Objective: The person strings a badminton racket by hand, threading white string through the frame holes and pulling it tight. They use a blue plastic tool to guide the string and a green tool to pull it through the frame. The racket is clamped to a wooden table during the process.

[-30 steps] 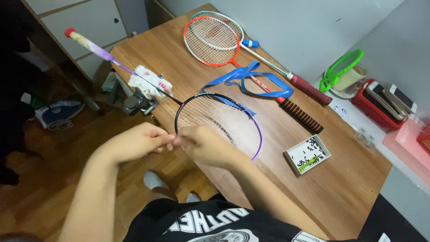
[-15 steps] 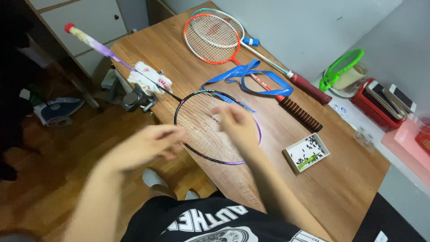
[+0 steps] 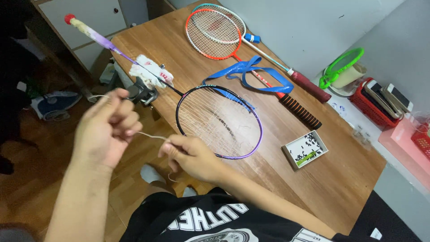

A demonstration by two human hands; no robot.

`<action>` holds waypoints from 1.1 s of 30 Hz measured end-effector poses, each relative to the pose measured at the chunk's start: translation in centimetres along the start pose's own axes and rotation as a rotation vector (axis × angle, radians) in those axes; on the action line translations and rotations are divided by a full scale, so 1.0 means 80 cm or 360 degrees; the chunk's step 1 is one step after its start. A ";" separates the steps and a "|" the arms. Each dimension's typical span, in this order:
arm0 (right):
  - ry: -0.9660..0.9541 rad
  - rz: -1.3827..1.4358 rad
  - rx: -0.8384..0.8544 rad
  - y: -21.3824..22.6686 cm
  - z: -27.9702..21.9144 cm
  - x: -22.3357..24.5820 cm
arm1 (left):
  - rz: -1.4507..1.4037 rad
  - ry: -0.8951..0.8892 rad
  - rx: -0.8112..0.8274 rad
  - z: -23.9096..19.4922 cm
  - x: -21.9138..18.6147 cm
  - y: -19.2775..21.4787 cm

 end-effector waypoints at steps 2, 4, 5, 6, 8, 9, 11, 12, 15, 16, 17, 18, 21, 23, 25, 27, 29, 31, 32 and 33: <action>-0.0039 -0.0183 0.0254 -0.014 0.004 -0.018 | -0.0116 -0.0093 0.0041 -0.002 -0.020 0.003; -0.0037 -0.0264 0.0421 -0.031 0.001 -0.019 | -0.0118 -0.0137 0.0044 -0.007 -0.039 0.001; -0.0042 -0.0337 0.0589 -0.046 -0.002 -0.022 | -0.0121 -0.0171 0.0043 -0.011 -0.048 0.002; -0.0048 -0.0341 0.0603 -0.054 -0.003 -0.022 | -0.0129 -0.0179 0.0031 -0.015 -0.053 0.002; -0.0249 -0.0659 0.0879 -0.082 -0.008 -0.037 | -0.0106 -0.0263 0.0033 -0.023 -0.070 0.002; -0.0250 -0.0663 0.0893 -0.087 -0.007 -0.049 | -0.0110 -0.0272 0.0022 -0.024 -0.073 0.002; 0.0209 -0.0737 0.1334 -0.126 -0.021 -0.055 | -0.0140 -0.0282 0.0034 -0.028 -0.076 0.000; 0.0207 -0.0735 0.1342 -0.130 -0.021 -0.052 | -0.0142 -0.0284 0.0026 -0.031 -0.073 -0.001; 0.0217 -0.0782 0.1318 -0.125 -0.019 -0.027 | -0.0006 -0.0261 -0.0036 -0.042 -0.069 0.001; 0.0280 -0.0966 0.1022 -0.098 -0.013 -0.005 | 0.0153 -0.0247 -0.0103 -0.048 -0.068 0.008; 0.0346 -0.1142 0.0722 -0.071 -0.009 0.018 | 0.0312 -0.0231 -0.0169 -0.054 -0.067 0.014; 0.0341 -0.1137 0.0726 -0.029 -0.010 0.003 | 0.0309 -0.0226 -0.0175 -0.060 -0.065 0.021; 0.0189 -0.0920 -0.0215 0.146 -0.018 -0.008 | 0.0655 -0.0161 -0.0225 -0.071 -0.071 0.023; -0.0103 -0.1341 -0.1457 0.258 -0.079 0.019 | 0.0925 0.0017 -0.0363 -0.079 -0.077 0.015; -0.0116 -0.1266 -0.1346 0.320 -0.090 -0.026 | 0.0947 0.0105 -0.0420 -0.082 -0.075 0.018; -0.0129 -0.1184 -0.1251 0.345 -0.095 -0.047 | 0.0979 0.0193 -0.0465 -0.080 -0.070 0.029; -0.0724 -0.0635 -0.1090 0.341 -0.097 -0.088 | 0.0915 0.0194 -0.0434 -0.073 -0.064 0.044; -0.0641 -0.0925 -0.1215 0.315 -0.090 -0.055 | 0.0881 0.0119 -0.0425 -0.067 -0.063 0.062; -0.0560 -0.1212 -0.1331 0.299 -0.089 -0.031 | 0.0846 0.0052 -0.0418 -0.065 -0.065 0.071; -0.0559 -0.1212 -0.1332 0.293 -0.085 -0.027 | 0.0847 0.0050 -0.0417 -0.066 -0.063 0.083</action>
Point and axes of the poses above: each hand's wrist, its own z-axis towards the middle knuckle, its own y-axis out of the back of the hand, x = y × z, the point moved 8 cm from there along z, towards the middle knuckle, and after that the axes turned 12 degrees about x, right-handed, at the moved point
